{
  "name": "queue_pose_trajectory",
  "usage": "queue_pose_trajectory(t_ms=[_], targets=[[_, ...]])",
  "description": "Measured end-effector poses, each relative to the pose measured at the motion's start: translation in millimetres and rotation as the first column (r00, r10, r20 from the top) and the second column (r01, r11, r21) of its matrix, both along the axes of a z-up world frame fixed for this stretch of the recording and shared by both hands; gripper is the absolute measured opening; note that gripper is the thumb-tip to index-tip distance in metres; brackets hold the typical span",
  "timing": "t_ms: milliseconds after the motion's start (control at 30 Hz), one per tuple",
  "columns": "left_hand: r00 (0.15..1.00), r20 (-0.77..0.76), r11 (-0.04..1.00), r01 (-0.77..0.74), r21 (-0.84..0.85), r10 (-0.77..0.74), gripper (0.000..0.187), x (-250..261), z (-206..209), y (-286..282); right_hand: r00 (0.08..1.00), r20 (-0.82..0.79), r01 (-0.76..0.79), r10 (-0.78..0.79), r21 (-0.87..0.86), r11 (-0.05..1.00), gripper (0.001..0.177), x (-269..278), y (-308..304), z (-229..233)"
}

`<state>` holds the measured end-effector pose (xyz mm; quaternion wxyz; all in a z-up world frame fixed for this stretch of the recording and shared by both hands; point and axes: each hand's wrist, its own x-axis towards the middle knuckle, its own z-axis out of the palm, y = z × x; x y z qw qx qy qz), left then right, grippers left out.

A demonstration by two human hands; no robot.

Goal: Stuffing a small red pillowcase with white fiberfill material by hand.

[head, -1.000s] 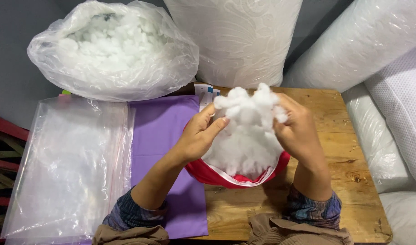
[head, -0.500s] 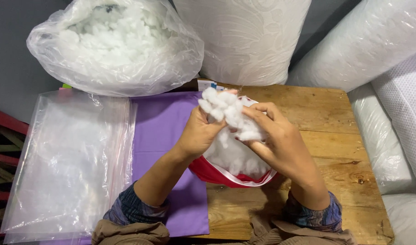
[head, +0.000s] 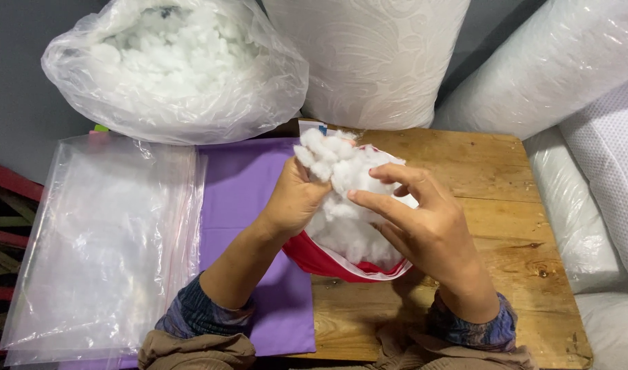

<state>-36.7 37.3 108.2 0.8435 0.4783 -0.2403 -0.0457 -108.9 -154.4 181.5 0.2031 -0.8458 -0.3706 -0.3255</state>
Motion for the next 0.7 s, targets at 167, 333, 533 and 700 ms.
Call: queue_pose_trajectory(t_ms=[167, 333, 533, 700], targets=[[0.998, 0.019, 0.997, -0.067, 0.049, 0.066, 0.035, 4.4, -8.4, 4.2, 0.979, -0.186, -0.046, 0.077, 0.164, 0.985, 0.015, 0.0, -17.2, 1.7], [0.983, 0.052, 0.975, -0.180, 0.128, 0.175, 0.020, 9.7, -12.3, 10.9, 0.952, -0.270, -0.027, 0.146, 0.401, 0.916, 0.013, -4.5, -45.2, 4.4], [0.994, 0.002, 0.994, -0.108, -0.001, 0.108, 0.037, 6.3, -7.0, 11.5, 0.962, -0.249, 0.086, 0.116, 0.673, 0.735, 0.021, 2.7, -62.9, -12.3], [0.996, 0.037, 0.991, -0.087, 0.104, 0.083, 0.029, 1.9, -5.2, 8.9, 0.861, -0.316, -0.044, 0.399, 0.735, 0.676, 0.027, 11.6, -46.8, -18.1]])
